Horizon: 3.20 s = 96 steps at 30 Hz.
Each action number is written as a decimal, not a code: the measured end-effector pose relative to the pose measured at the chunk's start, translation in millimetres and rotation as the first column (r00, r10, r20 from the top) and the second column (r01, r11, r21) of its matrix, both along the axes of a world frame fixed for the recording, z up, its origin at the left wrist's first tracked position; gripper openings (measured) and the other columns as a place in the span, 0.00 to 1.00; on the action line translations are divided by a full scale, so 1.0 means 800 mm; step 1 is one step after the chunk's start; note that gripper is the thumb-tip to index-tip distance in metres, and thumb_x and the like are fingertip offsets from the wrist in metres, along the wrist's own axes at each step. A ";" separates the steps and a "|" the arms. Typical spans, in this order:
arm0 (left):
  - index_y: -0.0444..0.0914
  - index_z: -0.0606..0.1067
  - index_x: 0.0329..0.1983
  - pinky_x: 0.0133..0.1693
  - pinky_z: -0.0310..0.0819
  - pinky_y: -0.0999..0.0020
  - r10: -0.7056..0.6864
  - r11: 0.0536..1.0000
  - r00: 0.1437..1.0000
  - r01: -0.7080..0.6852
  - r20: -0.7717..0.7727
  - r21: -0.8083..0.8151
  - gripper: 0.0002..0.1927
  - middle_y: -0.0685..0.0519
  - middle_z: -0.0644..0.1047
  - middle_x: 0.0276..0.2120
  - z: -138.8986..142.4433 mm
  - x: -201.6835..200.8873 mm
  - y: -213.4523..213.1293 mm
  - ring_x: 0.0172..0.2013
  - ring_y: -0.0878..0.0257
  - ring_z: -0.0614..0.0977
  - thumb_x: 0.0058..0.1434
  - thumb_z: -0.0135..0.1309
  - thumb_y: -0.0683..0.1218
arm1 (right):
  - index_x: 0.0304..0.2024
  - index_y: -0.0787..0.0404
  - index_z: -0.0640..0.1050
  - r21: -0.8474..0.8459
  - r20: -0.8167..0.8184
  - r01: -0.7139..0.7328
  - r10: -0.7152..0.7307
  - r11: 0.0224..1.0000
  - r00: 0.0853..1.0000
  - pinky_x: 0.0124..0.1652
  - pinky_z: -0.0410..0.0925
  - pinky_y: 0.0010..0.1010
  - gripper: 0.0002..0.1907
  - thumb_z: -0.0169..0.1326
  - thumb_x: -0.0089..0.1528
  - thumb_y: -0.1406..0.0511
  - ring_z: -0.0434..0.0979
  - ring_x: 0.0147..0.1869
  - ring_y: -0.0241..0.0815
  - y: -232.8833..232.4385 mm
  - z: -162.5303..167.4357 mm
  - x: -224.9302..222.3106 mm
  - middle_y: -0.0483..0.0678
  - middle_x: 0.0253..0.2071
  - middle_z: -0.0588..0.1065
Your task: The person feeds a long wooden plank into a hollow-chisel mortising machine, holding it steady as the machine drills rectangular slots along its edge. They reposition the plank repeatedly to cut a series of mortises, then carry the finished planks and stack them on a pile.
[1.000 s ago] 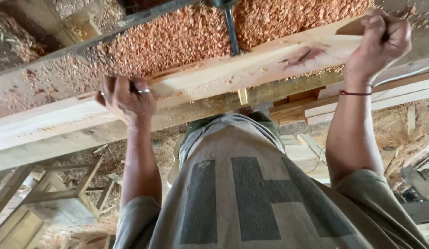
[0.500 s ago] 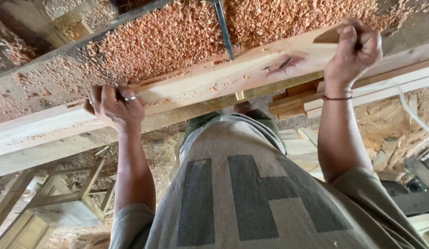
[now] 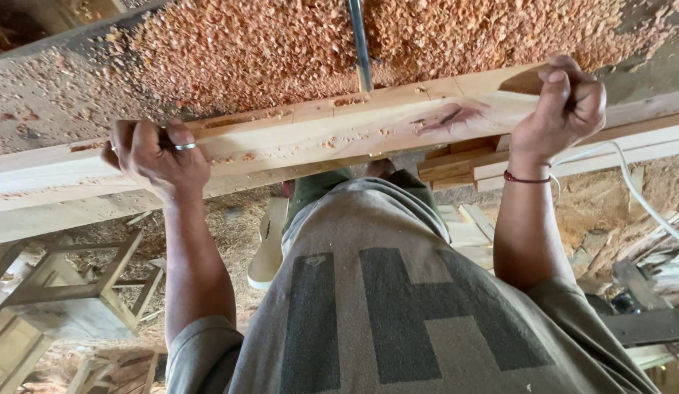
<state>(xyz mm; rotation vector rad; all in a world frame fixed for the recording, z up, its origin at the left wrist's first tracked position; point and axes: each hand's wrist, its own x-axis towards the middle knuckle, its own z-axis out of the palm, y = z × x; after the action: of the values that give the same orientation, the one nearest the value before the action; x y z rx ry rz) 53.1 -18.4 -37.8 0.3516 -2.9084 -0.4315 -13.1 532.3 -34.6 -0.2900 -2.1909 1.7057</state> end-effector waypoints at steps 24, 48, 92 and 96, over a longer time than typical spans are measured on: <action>0.52 0.64 0.23 0.51 0.59 0.54 0.149 0.987 0.989 -0.148 0.007 -0.066 0.35 0.58 0.69 0.23 -0.027 -0.007 -0.019 0.30 0.60 0.69 0.73 0.27 0.79 | 0.32 0.62 0.69 0.001 0.039 0.000 0.000 1.000 0.999 0.38 0.70 0.28 0.12 0.55 0.70 0.74 0.76 0.37 0.34 -0.002 -0.001 -0.020 0.58 0.45 0.84; 0.50 0.66 0.24 0.48 0.59 0.55 0.165 0.986 0.986 -0.165 -0.003 -0.035 0.38 0.56 0.70 0.25 -0.020 -0.042 -0.023 0.30 0.59 0.69 0.71 0.24 0.80 | 0.33 0.64 0.74 0.094 -0.004 -0.015 0.016 0.995 1.000 0.39 0.75 0.30 0.09 0.54 0.69 0.76 0.82 0.38 0.38 -0.019 0.013 -0.086 0.58 0.41 0.84; 0.53 0.63 0.25 0.48 0.59 0.58 0.095 0.991 0.995 -0.098 -0.035 -0.092 0.30 0.58 0.66 0.23 -0.027 -0.003 -0.032 0.28 0.60 0.66 0.75 0.30 0.74 | 0.32 0.62 0.72 0.013 -0.021 -0.016 0.016 1.000 1.000 0.35 0.71 0.27 0.12 0.56 0.70 0.74 0.79 0.36 0.35 -0.015 -0.009 -0.018 0.58 0.44 0.84; 0.53 0.62 0.25 0.49 0.58 0.59 0.122 0.988 0.991 -0.127 -0.062 -0.085 0.33 0.59 0.66 0.23 -0.028 -0.004 -0.033 0.29 0.61 0.67 0.73 0.27 0.78 | 0.29 0.57 0.70 -0.051 -0.021 -0.024 0.023 0.998 1.000 0.33 0.69 0.26 0.15 0.56 0.70 0.74 0.77 0.33 0.33 -0.014 -0.010 -0.022 0.58 0.44 0.84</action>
<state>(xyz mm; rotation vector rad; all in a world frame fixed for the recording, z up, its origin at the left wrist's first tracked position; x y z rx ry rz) 49.6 -44.8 -59.8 0.4961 -2.8198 -0.2866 -31.1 521.3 -42.5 -0.2598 -2.1464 1.7717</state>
